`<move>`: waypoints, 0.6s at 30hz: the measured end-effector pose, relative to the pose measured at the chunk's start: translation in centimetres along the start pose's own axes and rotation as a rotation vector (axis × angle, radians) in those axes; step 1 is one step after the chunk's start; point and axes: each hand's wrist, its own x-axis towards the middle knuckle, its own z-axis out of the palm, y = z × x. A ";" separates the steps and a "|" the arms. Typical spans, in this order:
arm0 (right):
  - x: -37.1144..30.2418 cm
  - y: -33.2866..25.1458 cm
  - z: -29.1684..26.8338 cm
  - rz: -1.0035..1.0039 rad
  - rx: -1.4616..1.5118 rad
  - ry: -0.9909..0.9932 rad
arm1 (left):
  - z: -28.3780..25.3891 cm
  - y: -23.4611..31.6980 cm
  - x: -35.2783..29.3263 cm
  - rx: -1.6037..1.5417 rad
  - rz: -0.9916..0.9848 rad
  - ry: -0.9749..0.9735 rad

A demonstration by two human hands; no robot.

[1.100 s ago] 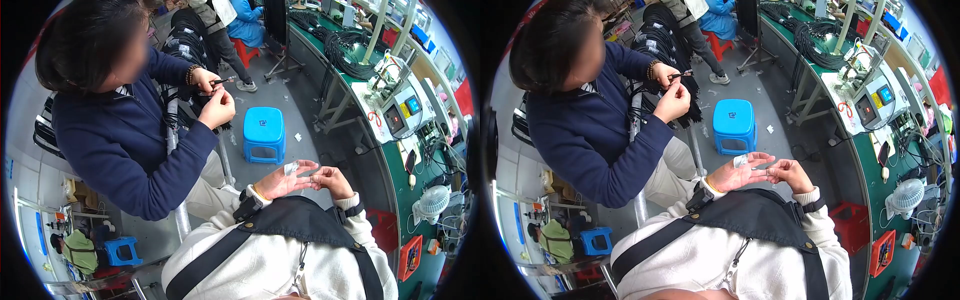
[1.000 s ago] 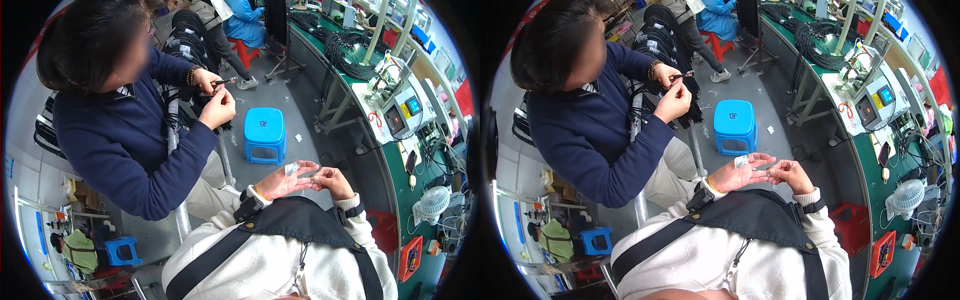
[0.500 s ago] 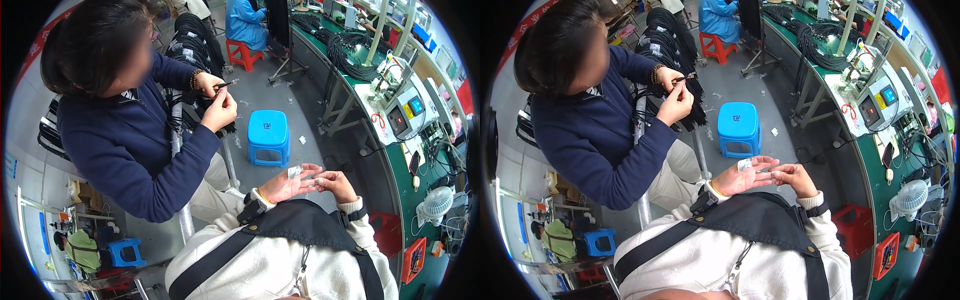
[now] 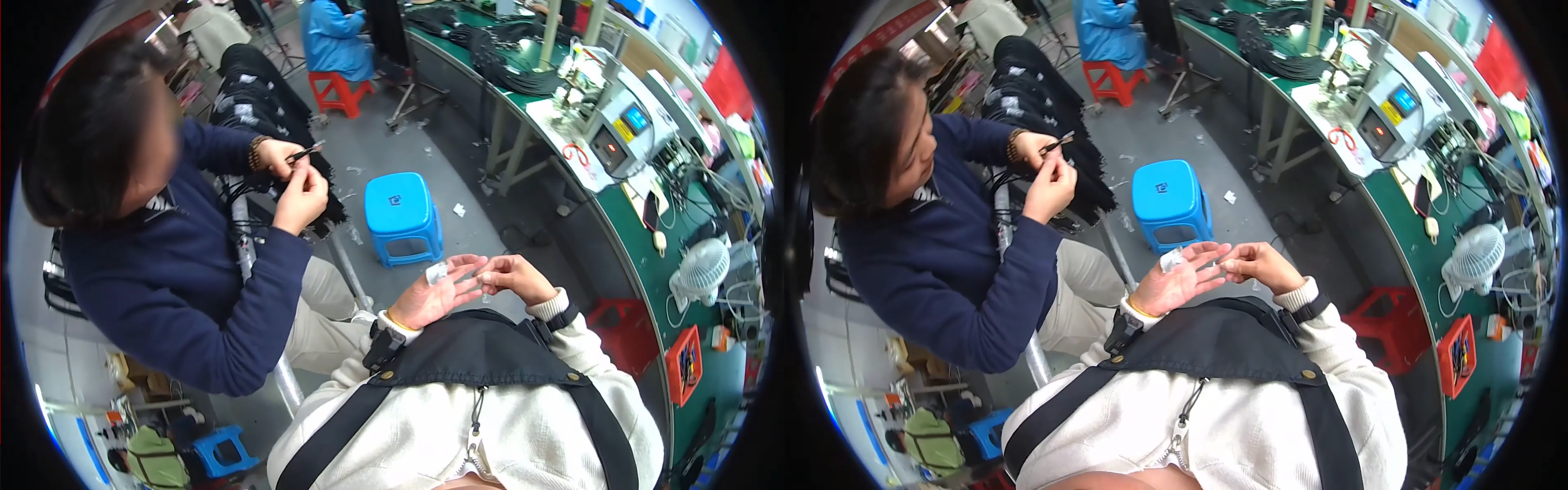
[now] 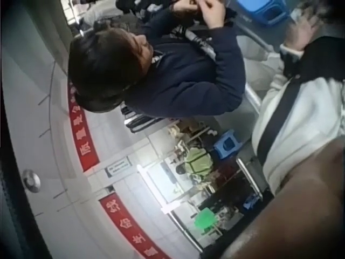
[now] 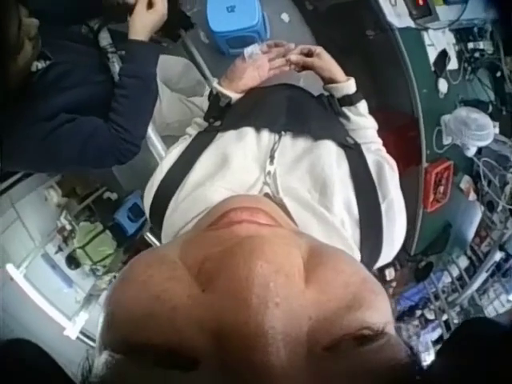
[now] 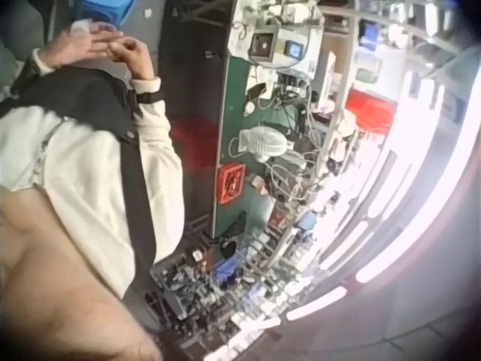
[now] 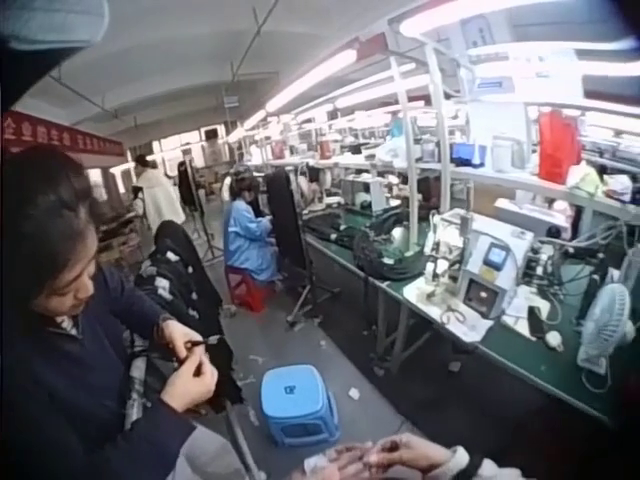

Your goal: The person gathers a bundle of cables and holds them while another person inspects the connectors. The person then separates individual cables from the bundle and hands them to the other person one at a time.

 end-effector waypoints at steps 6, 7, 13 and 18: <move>-0.1 0.0 -0.5 -0.030 0.015 -0.040 | 0.2 -0.1 0.2 0.046 -0.007 0.034; 0.0 0.1 -0.5 -0.034 0.016 -0.028 | 0.2 0.0 0.2 0.047 -0.016 0.026; 0.0 0.5 -0.5 -0.004 0.032 -0.043 | 0.1 -0.2 0.1 0.056 0.012 -0.006; 0.3 0.6 -0.8 -0.002 -0.001 -0.066 | 0.4 -0.2 0.1 0.005 0.007 0.023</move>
